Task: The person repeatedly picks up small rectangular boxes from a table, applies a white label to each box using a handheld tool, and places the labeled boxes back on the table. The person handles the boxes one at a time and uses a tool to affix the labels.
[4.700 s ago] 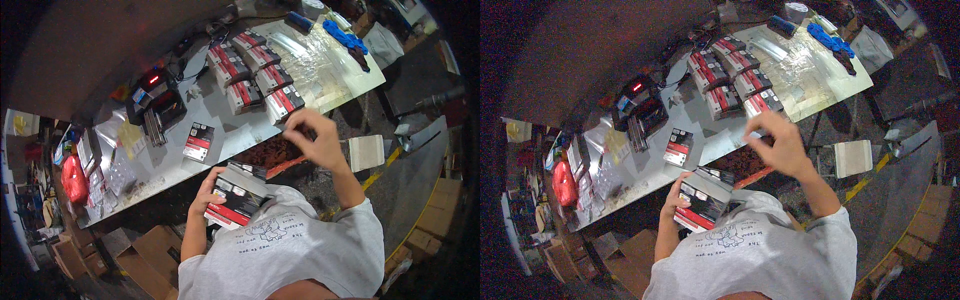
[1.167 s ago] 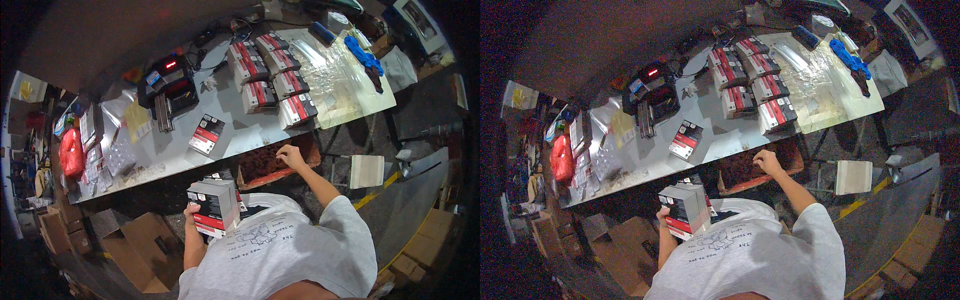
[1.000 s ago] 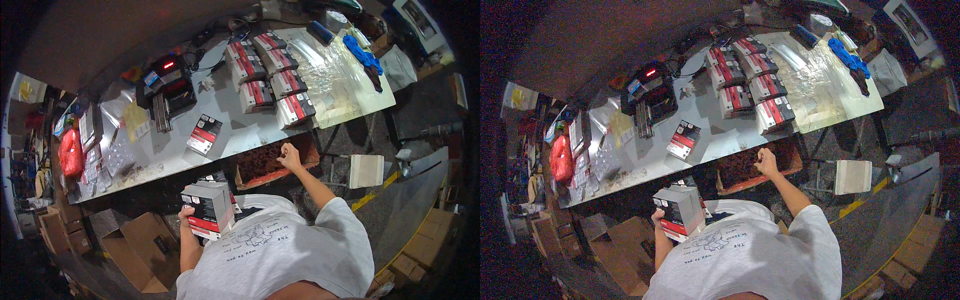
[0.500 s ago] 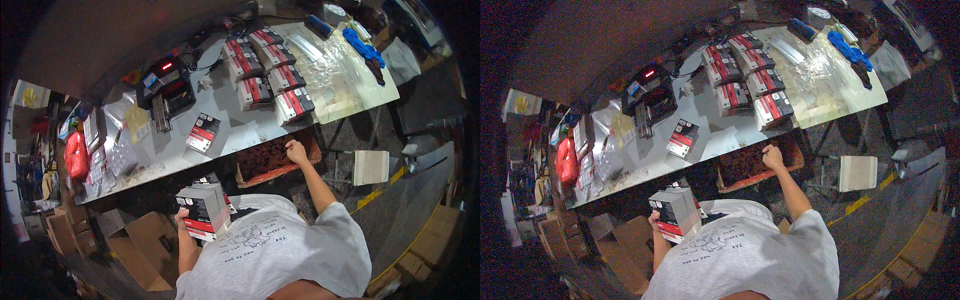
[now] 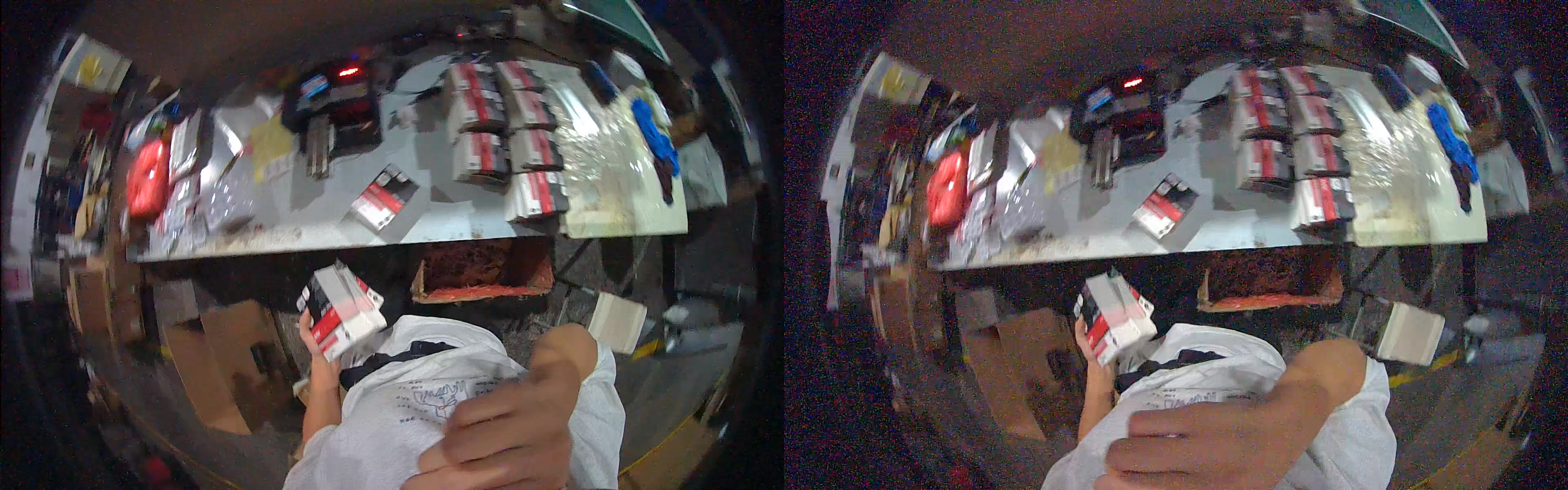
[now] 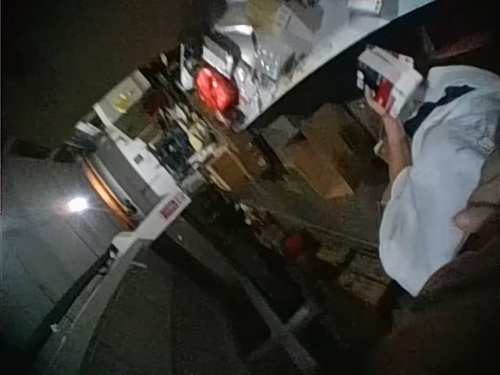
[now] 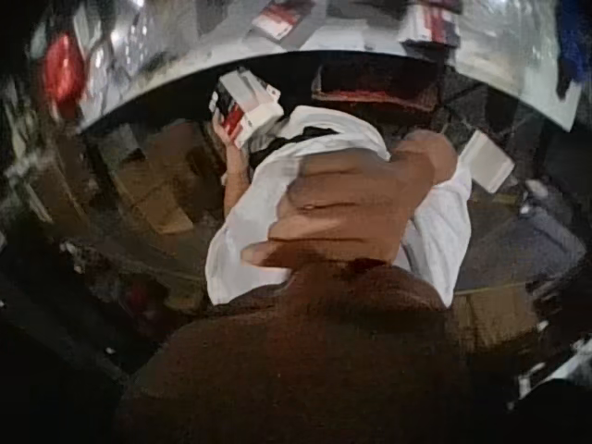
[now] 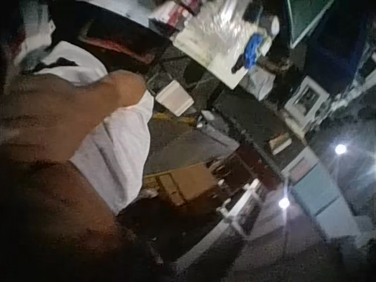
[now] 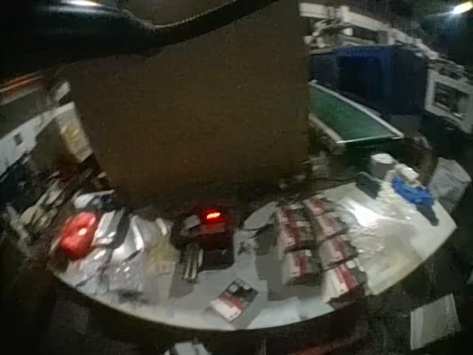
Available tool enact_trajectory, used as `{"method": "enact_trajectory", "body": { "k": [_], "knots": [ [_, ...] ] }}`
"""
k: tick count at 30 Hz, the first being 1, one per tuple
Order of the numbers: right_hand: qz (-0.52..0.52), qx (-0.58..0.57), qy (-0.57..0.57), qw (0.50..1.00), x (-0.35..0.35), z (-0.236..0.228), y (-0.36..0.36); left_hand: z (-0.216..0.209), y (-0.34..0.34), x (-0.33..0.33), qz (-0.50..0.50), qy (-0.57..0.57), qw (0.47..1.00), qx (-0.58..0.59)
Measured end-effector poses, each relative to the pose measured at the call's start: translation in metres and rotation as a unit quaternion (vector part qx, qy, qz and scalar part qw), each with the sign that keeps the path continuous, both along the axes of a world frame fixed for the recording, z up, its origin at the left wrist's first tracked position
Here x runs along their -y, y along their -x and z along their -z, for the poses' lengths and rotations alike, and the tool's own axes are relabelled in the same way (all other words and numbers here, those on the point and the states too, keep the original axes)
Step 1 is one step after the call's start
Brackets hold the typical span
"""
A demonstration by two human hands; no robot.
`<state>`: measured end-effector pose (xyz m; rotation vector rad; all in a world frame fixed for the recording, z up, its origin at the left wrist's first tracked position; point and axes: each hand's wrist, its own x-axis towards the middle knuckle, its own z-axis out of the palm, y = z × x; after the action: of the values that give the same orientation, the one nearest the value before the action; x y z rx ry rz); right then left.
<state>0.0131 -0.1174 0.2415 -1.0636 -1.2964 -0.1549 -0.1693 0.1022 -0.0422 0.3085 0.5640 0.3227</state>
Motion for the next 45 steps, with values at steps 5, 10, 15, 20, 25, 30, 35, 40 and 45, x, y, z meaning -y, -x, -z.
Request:
{"method": "enact_trajectory", "body": {
  "k": [5,10,15,20,25,30,35,40,45],
  "knots": [
    [-0.062,-0.052,0.045,0.996,-0.034,0.007,-0.011,0.013,-0.006,-0.043,-0.135,-0.055,0.979,-0.144],
    [-0.177,0.206,0.076,0.959,-0.072,0.042,-0.065,0.038,-0.027,-0.107,-0.125,-0.047,0.975,-0.177],
    [0.019,-0.018,0.47,0.882,-0.136,0.152,-0.079,0.074,-0.075,-0.203,0.154,-0.3,0.902,-0.27],
    [-0.041,-0.174,0.626,0.759,-0.123,0.247,-0.052,0.118,-0.176,-0.264,0.536,-0.413,0.725,-0.133],
    [0.016,-0.19,0.64,0.744,-0.112,0.283,-0.043,0.139,-0.232,-0.276,0.584,-0.671,0.45,-0.082],
    [0.173,-0.339,0.614,0.691,-0.121,0.318,-0.108,0.124,-0.188,-0.252,0.331,-0.802,0.44,-0.232],
    [0.359,-0.278,0.512,0.729,-0.12,0.366,-0.184,0.124,-0.136,-0.191,0.034,-0.655,0.601,-0.457],
    [0.364,-0.18,0.53,0.744,-0.166,0.423,-0.285,0.141,-0.122,-0.176,0.071,-0.516,0.713,-0.47],
    [0.497,0.067,0.503,0.704,-0.205,0.496,-0.428,0.14,-0.123,-0.192,0.069,-0.567,0.652,-0.499]
  ]
}}
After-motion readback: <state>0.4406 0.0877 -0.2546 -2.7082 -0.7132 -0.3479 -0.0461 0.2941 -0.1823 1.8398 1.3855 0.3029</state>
